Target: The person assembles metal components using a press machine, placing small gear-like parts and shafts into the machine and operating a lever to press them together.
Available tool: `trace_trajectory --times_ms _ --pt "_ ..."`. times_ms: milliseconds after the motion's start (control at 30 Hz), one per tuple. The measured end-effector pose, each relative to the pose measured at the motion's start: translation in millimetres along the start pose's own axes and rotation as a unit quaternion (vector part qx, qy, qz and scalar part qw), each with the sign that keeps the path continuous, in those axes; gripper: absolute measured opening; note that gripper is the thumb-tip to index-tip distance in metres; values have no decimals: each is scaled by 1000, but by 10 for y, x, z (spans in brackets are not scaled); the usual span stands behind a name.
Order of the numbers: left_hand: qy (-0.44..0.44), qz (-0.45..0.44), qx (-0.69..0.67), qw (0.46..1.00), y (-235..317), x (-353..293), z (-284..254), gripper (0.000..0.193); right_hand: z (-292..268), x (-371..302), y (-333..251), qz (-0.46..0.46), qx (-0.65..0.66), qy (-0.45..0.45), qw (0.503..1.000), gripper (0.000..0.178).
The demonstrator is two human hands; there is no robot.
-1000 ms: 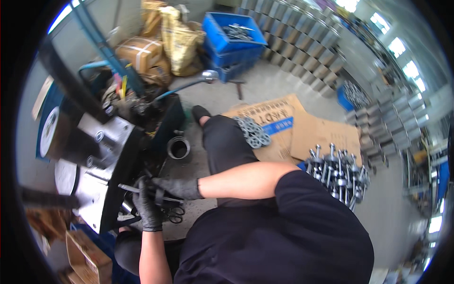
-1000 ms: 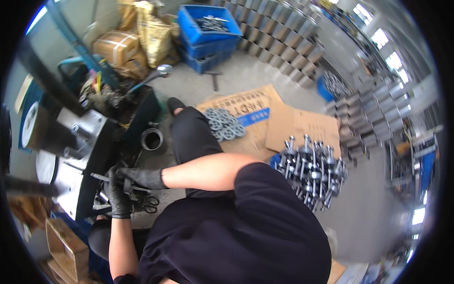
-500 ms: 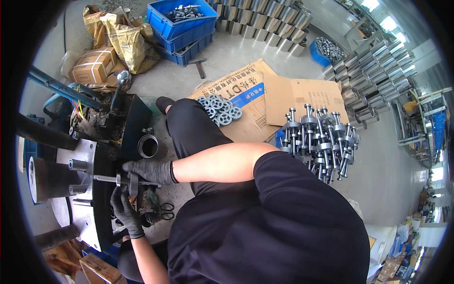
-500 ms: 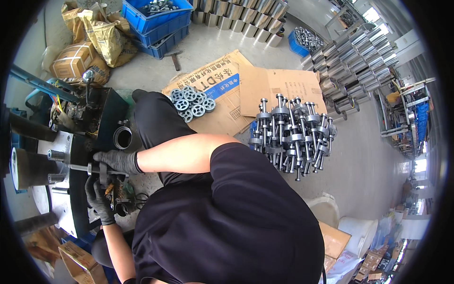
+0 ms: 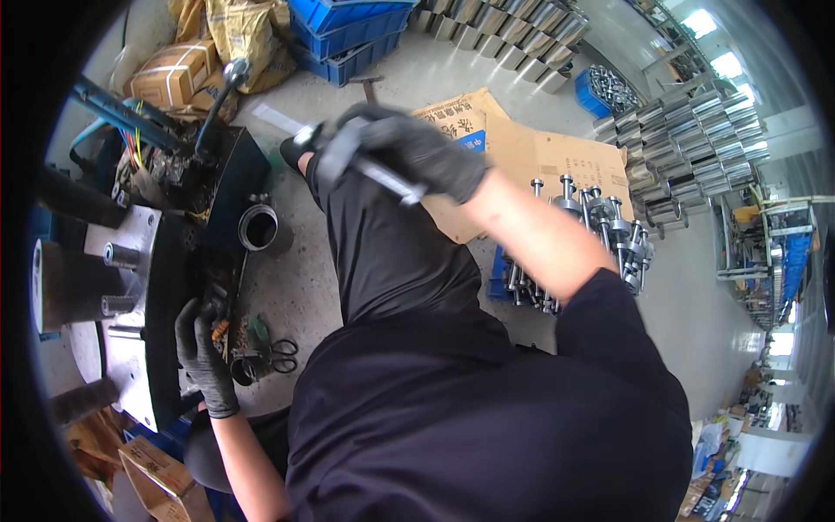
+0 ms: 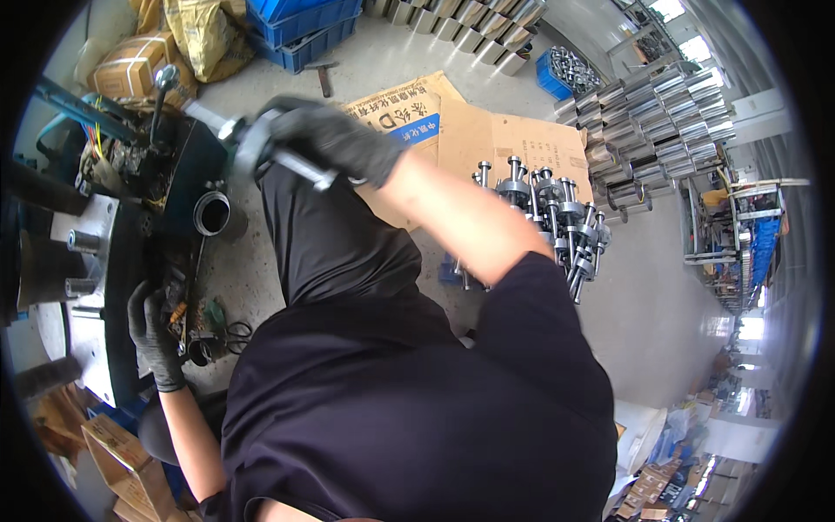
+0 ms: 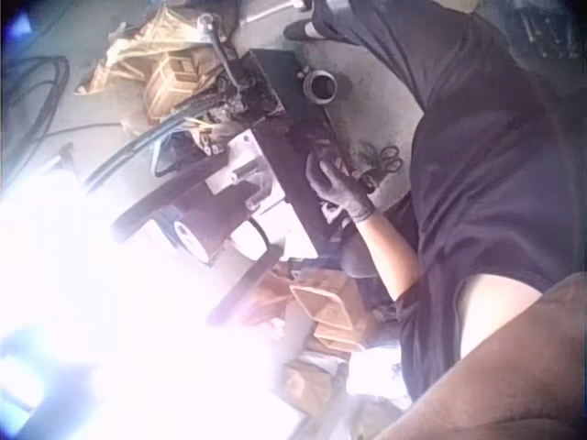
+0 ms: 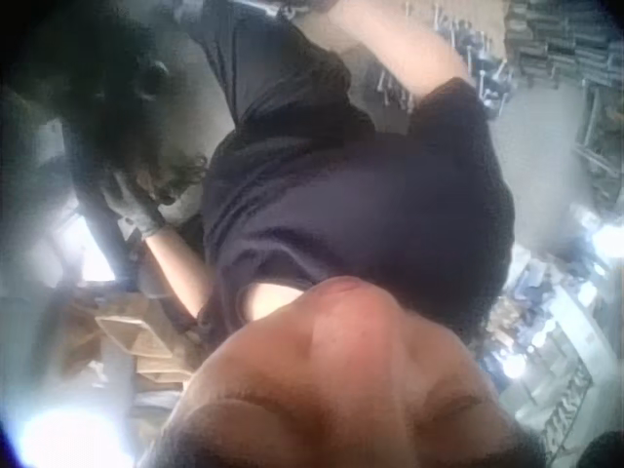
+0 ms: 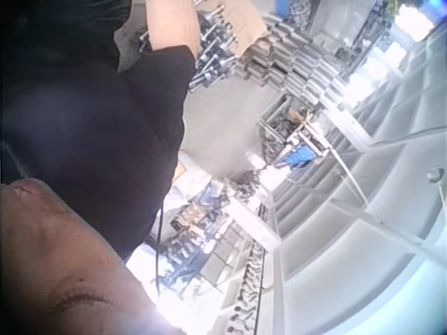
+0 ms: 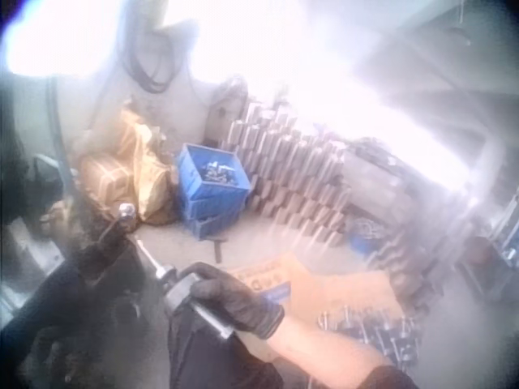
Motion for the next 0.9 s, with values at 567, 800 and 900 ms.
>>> trace_trajectory --times_ms 567,800,900 --pt "-83 -23 -105 991 530 25 110 35 -706 -2191 -770 441 -761 -52 473 43" --pt "-88 -46 -90 991 518 -16 172 31 -1016 -2379 -275 447 -751 -31 486 41" --pt "-98 -33 -53 993 515 -11 199 30 -1319 -2656 -21 468 -773 -25 427 33"
Point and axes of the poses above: each hand's wrist, its own x-axis towards the middle knuckle, its own z-axis out of the palm, y = z × x, the point moved 7 cm from there along x, towards the middle knuckle, and after that the axes turned 1 degree about z, right-handed, at the moved point
